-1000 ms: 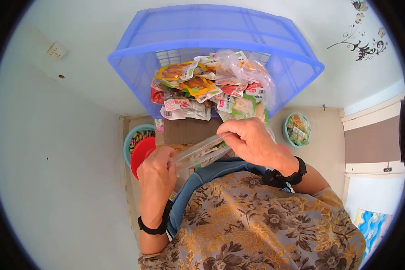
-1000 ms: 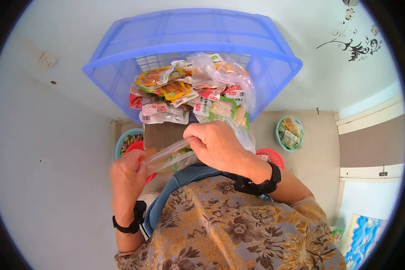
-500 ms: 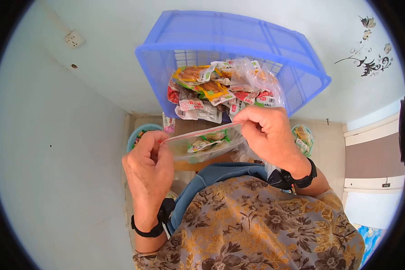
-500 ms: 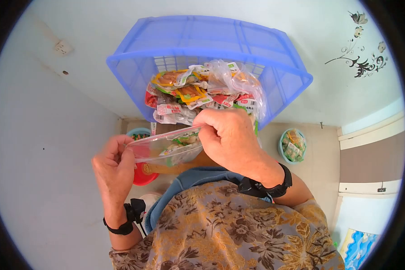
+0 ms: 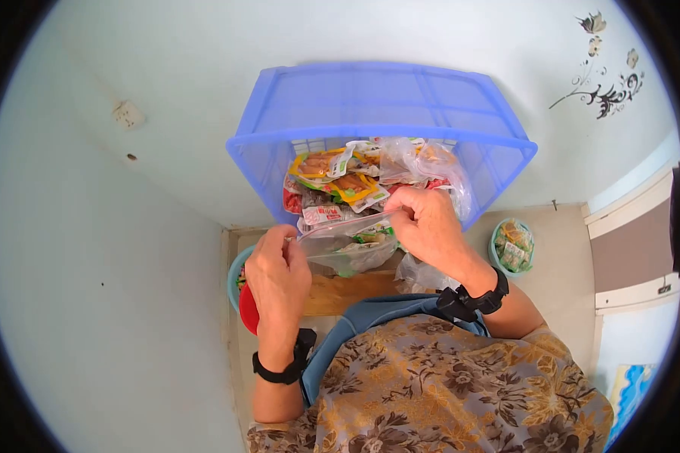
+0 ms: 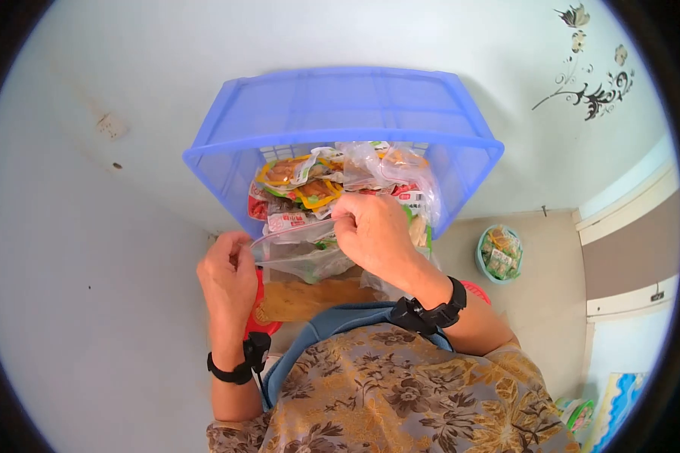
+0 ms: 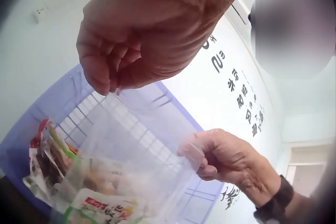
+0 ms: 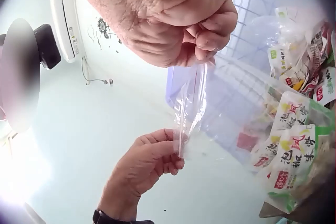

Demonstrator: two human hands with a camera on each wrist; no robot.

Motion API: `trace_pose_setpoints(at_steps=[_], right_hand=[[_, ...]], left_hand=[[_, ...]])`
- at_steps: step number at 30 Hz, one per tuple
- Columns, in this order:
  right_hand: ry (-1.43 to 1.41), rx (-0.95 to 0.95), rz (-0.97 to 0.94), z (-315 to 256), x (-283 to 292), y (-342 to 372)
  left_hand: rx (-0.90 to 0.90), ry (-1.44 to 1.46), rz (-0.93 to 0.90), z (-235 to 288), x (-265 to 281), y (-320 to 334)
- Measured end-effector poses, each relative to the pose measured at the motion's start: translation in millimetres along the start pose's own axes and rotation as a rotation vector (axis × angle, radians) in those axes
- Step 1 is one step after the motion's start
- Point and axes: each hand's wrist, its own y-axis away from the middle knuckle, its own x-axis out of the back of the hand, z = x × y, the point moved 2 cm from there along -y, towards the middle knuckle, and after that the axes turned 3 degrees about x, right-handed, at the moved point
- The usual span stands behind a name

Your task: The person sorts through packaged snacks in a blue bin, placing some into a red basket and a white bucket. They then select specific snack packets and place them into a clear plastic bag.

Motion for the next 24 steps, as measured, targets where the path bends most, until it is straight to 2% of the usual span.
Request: trace_pose_setpoints(at_steps=[2, 3, 5, 6, 8, 13, 15, 19, 21, 22, 24], right_hand=[[-0.006, -0.011, 0.024, 2, -3, -2], [-0.012, -0.016, 0.032, 2, -5, -3], [-0.013, -0.058, 0.019, -2, -2, -5], [-0.015, -0.092, -0.002, -3, -2, -6], [-0.037, -0.089, -0.009, 1, -3, -4], [-0.191, -0.084, -0.054, 6, 5, -5], [-0.357, -0.183, -0.222, 12, 9, -4], [-0.584, -0.278, -0.276, 25, 17, 1], [-0.381, -0.092, -0.172, 31, 17, 1], [-0.382, -0.093, -0.173, 32, 17, 2], [-0.24, 0.184, -0.154, 30, 17, 4]], left_hand=[[-0.213, -0.178, 0.223, 12, 1, 4], [-0.22, -0.177, 0.214, 21, 0, 6], [-0.365, -0.1, 0.111, 42, -6, 14], [-0.367, -0.1, 0.104, 47, -13, 17], [-0.435, 0.013, -0.104, 57, -31, 21], [-0.444, -0.039, -0.165, 62, -60, 18], [-0.438, -0.085, -0.171, 58, -66, 16], [-0.33, 0.097, -0.15, 45, -76, 13], [-0.289, 0.131, -0.113, 44, -77, 12], [-0.288, 0.152, -0.12, 42, -78, 12], [-0.287, 0.172, -0.126, 43, -79, 11]])
